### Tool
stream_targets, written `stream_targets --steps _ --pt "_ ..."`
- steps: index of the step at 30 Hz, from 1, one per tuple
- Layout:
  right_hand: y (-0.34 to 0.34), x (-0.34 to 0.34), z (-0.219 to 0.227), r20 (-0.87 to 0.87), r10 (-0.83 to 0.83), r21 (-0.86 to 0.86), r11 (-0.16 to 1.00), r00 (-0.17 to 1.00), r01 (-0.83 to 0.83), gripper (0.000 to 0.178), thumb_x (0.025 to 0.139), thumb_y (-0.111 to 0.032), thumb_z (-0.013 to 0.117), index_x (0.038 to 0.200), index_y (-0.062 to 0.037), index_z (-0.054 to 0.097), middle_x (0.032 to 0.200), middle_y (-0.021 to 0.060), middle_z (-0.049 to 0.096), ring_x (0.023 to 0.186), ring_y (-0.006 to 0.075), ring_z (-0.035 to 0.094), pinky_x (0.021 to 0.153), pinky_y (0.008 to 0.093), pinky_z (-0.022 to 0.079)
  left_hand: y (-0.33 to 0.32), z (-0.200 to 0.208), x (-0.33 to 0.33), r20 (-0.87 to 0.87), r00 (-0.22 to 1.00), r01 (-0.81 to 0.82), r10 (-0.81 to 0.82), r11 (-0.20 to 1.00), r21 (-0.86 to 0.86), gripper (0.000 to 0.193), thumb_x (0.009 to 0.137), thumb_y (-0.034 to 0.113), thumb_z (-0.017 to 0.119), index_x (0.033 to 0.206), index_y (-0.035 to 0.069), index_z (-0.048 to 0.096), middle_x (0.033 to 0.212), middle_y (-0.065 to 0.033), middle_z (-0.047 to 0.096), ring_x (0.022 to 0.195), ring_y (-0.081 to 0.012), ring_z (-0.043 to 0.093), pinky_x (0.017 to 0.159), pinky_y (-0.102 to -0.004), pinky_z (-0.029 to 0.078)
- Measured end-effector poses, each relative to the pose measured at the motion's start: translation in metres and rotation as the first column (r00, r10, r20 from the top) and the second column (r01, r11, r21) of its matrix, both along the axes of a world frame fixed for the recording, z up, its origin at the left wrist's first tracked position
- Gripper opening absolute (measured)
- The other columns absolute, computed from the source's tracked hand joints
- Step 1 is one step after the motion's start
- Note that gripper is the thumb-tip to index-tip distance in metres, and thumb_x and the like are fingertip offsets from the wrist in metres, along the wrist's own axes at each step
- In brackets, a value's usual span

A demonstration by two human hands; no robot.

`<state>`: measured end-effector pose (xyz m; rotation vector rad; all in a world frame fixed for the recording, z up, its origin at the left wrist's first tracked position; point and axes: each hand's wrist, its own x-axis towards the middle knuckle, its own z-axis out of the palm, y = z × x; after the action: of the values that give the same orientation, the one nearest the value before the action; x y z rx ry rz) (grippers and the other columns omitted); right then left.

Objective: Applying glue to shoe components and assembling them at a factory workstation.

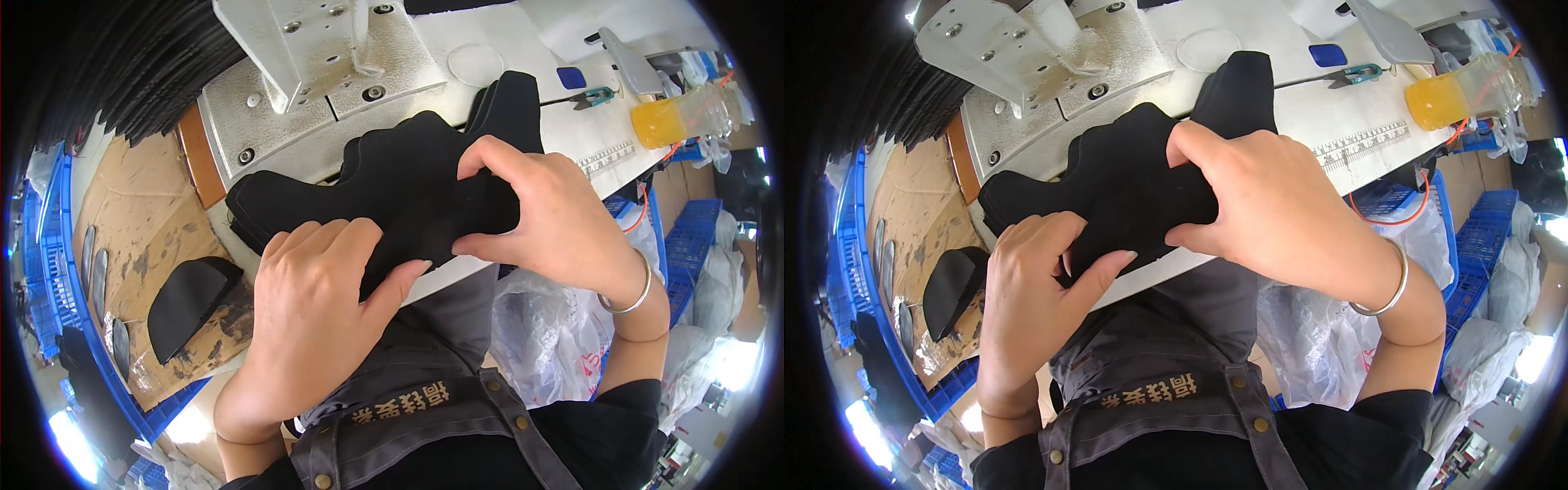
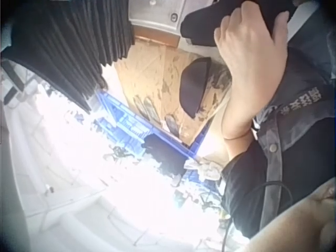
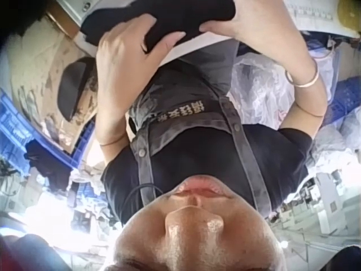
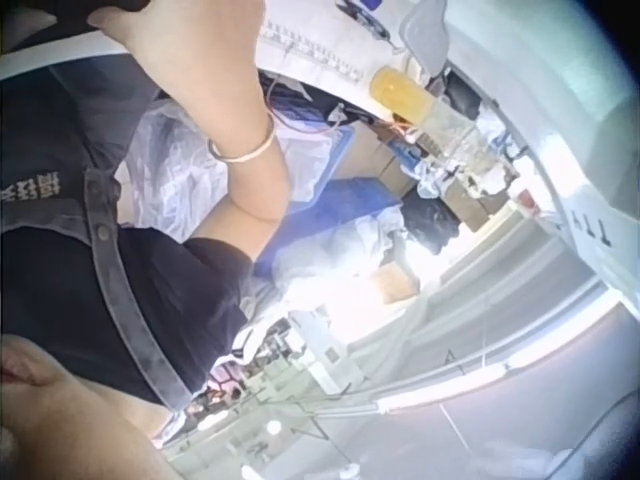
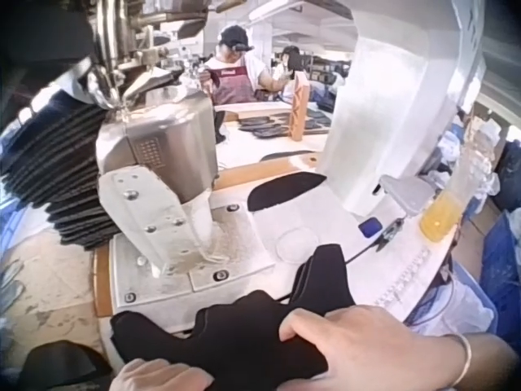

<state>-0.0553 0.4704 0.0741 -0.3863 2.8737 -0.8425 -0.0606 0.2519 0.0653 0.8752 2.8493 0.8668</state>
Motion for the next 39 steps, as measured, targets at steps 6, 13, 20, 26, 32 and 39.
stream_targets --steps 6,13,20,26,32,39 --pt "-0.003 -0.002 0.010 0.074 0.011 0.090 0.996 0.997 -0.017 0.046 0.066 -0.023 0.081 0.099 -0.0074 0.053 0.070 0.0132 0.061 0.068 0.0350 0.062 0.062 0.0431 0.047 -0.007 0.002 -0.001 0.113 0.993 -0.031 0.018 0.993 0.112 0.030 0.073 0.018 0.079 0.077 -0.003 0.057 0.061 -0.0101 0.047 0.054 -0.0226 0.043 0.052 -0.0326 0.035" --pt "-0.002 -0.001 0.006 0.047 -0.009 0.034 0.999 0.999 0.008 0.046 0.062 -0.017 0.081 0.097 -0.0077 0.053 0.066 0.0127 0.052 0.055 0.0291 0.050 0.053 0.0364 0.035 -0.009 0.002 0.001 0.149 0.988 -0.061 0.038 0.987 0.151 0.025 0.075 0.014 0.077 0.075 -0.004 0.059 0.062 -0.0091 0.051 0.053 -0.0175 0.045 0.051 -0.0288 0.037" --pt "-0.001 -0.001 0.001 -0.010 0.023 0.071 0.997 1.000 -0.023 0.046 0.064 -0.020 0.081 0.098 -0.0077 0.053 0.077 0.0136 0.060 0.065 0.0338 0.057 0.060 0.0402 0.042 -0.015 0.001 -0.002 0.128 0.985 -0.131 0.112 0.980 0.149 0.022 0.075 0.014 0.076 0.069 0.001 0.059 0.062 -0.0081 0.056 0.054 -0.0238 0.055 0.053 -0.0336 0.042" --pt "-0.002 -0.001 0.001 -0.021 0.009 0.024 1.000 1.000 -0.008 0.045 0.062 -0.017 0.081 0.096 -0.0083 0.053 0.068 0.0122 0.054 0.057 0.0304 0.053 0.054 0.0365 0.037 -0.019 -0.001 -0.004 0.233 0.966 -0.149 0.109 0.976 0.160 0.016 0.074 0.009 0.076 0.074 0.000 0.062 0.062 -0.0041 0.055 0.055 -0.0108 0.049 0.052 -0.0235 0.038" --pt "-0.004 0.000 0.005 0.067 -0.042 0.022 0.999 0.997 0.041 0.043 0.062 -0.013 0.081 0.095 -0.0083 0.053 0.069 0.0084 0.057 0.051 0.0257 0.056 0.051 0.0331 0.040 -0.021 0.002 -0.008 0.375 0.920 -0.190 0.112 0.966 0.177 0.016 0.074 0.008 0.077 0.073 0.000 0.062 0.060 -0.0016 0.053 0.054 -0.0065 0.046 0.051 -0.0218 0.037" --pt "-0.006 0.000 0.005 0.133 -0.065 0.016 0.998 0.989 0.063 0.043 0.062 -0.011 0.081 0.095 -0.0079 0.053 0.072 0.0062 0.060 0.047 0.0228 0.057 0.049 0.0310 0.040 -0.026 -0.004 -0.007 0.299 0.952 -0.125 0.061 0.972 0.199 0.016 0.074 0.007 0.076 0.073 0.001 0.062 0.059 -0.0012 0.052 0.053 -0.0068 0.043 0.049 -0.0222 0.035"
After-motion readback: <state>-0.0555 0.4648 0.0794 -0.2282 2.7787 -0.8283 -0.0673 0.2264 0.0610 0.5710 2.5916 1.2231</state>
